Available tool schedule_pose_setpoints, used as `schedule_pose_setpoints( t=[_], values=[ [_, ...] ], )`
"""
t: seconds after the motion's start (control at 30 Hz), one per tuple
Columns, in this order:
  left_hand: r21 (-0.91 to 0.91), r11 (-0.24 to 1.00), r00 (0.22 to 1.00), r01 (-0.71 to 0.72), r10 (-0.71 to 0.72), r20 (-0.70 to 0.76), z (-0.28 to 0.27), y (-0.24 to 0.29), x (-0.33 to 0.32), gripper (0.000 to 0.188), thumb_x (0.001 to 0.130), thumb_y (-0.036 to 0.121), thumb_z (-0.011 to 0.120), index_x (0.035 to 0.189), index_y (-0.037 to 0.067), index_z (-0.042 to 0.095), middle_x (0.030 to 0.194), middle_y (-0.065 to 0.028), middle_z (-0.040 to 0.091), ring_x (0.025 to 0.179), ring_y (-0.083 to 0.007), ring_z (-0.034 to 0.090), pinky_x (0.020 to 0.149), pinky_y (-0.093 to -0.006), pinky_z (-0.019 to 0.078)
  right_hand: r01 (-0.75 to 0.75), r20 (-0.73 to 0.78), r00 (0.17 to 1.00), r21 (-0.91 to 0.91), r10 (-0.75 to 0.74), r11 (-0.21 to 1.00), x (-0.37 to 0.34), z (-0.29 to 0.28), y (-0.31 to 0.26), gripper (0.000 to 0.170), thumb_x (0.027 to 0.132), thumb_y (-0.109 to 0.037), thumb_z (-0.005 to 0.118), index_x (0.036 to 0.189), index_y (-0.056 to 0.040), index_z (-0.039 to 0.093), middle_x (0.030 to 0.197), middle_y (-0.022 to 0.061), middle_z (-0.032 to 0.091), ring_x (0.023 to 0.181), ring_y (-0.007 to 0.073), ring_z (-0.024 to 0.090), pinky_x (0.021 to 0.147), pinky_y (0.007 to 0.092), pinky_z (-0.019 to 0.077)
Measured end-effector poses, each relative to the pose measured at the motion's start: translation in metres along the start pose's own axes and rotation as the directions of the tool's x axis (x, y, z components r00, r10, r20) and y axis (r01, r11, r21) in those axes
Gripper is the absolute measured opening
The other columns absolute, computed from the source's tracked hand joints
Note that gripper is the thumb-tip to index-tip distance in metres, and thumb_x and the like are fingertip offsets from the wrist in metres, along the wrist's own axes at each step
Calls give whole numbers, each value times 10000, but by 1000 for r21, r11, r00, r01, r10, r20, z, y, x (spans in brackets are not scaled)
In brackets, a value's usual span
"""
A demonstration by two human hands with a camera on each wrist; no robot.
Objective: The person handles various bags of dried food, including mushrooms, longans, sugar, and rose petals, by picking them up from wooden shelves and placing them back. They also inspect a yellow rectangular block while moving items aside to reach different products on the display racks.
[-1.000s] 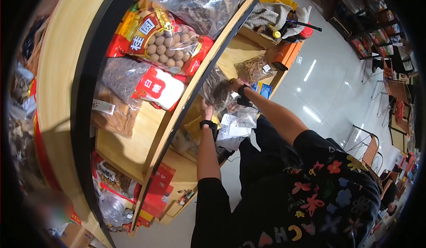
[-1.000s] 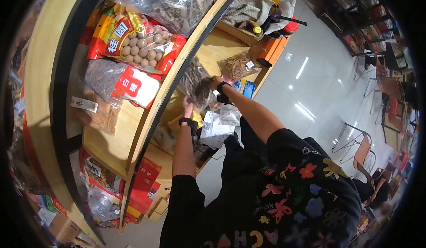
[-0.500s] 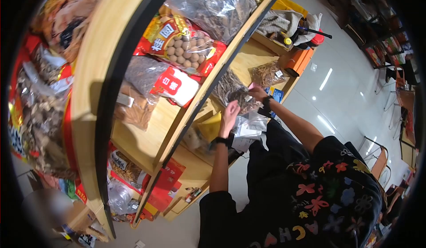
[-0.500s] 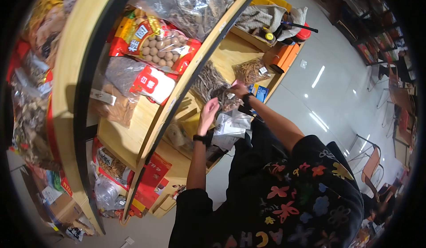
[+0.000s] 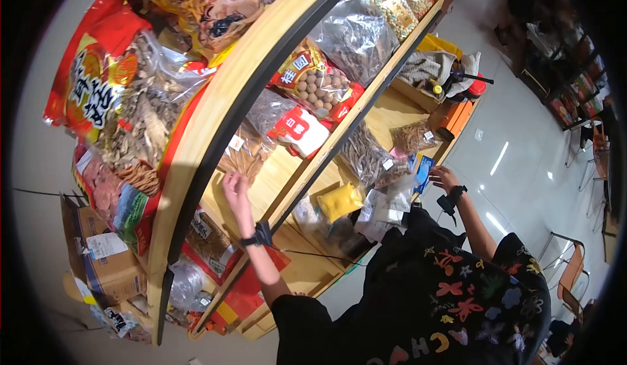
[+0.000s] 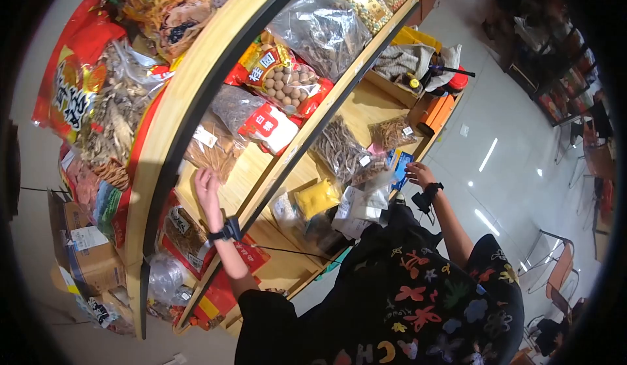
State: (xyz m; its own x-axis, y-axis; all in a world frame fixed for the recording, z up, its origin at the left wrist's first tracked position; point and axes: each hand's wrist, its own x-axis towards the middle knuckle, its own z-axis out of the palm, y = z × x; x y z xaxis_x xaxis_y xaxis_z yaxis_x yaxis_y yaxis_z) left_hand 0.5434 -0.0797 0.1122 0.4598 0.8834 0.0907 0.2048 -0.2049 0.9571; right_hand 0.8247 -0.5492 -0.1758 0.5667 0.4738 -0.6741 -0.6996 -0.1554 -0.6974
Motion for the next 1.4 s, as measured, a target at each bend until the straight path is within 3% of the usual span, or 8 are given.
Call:
schedule_pose_setpoints(
  t=[0.1,0.2,0.23,0.37,0.57,0.87,1.27,1.4],
  values=[
    [292,953,966,82,-4,-259,-18,-36,52,701,818,222,704,1371,6,330,1347,-167,445,1185,-218,467,961,-335,389,67,15,998,42,-67,997,-15,15,-5,225,908,-263,544,1062,-100,562,997,31,635,904,159,609,778,316,466],
    [79,953,927,294,-263,-269,-33,-91,101,774,768,258,754,1370,2,340,1328,-128,467,1191,-214,449,934,-353,390,104,37,994,9,-105,995,-16,22,-1,200,914,-230,523,1066,-103,555,999,42,623,902,177,615,761,307,477],
    [-49,960,960,274,-276,-35,-32,-84,102,777,748,257,774,1362,5,368,1305,-102,485,1168,-195,454,911,-346,392,126,50,991,8,-126,992,-23,24,-4,201,922,-232,510,1065,-99,559,997,43,621,898,175,615,749,305,481],
    [-183,982,999,-37,41,17,-2,-80,100,628,730,284,794,1232,25,519,1128,-72,604,964,-156,564,789,-227,424,173,-13,985,6,-173,985,-47,21,-7,210,930,-252,507,1064,-100,562,975,29,627,888,163,614,759,304,475],
    [-173,889,905,424,-422,53,-6,-39,83,551,794,255,728,1222,-35,536,1232,-92,551,1085,-175,530,901,-288,423,172,-130,978,45,-165,984,-79,1,5,196,923,-261,523,1034,-104,562,942,11,631,891,153,607,768,306,465],
    [-337,849,913,408,-375,163,-14,-5,30,470,823,263,675,1216,27,570,1265,-61,529,1185,-168,450,1020,-335,321,118,-139,984,51,-110,992,-70,-2,35,213,897,-283,577,1023,-111,569,927,17,638,871,164,621,748,308,470],
    [-504,794,940,339,-272,204,-32,9,-65,433,874,245,623,1245,42,530,1248,-59,544,1151,-172,498,975,-328,395,256,161,958,-91,-239,962,-56,87,2,231,916,-256,584,1068,-86,547,1048,73,617,928,171,614,790,315,487],
    [-553,712,901,433,-324,288,-20,-17,-109,436,880,229,609,1258,38,506,1216,-78,574,1103,-219,566,933,-393,467,335,401,851,84,-340,938,-109,150,-38,563,864,-264,662,1331,-107,390,1176,108,551,1087,219,565,918,343,452]
  ],
)
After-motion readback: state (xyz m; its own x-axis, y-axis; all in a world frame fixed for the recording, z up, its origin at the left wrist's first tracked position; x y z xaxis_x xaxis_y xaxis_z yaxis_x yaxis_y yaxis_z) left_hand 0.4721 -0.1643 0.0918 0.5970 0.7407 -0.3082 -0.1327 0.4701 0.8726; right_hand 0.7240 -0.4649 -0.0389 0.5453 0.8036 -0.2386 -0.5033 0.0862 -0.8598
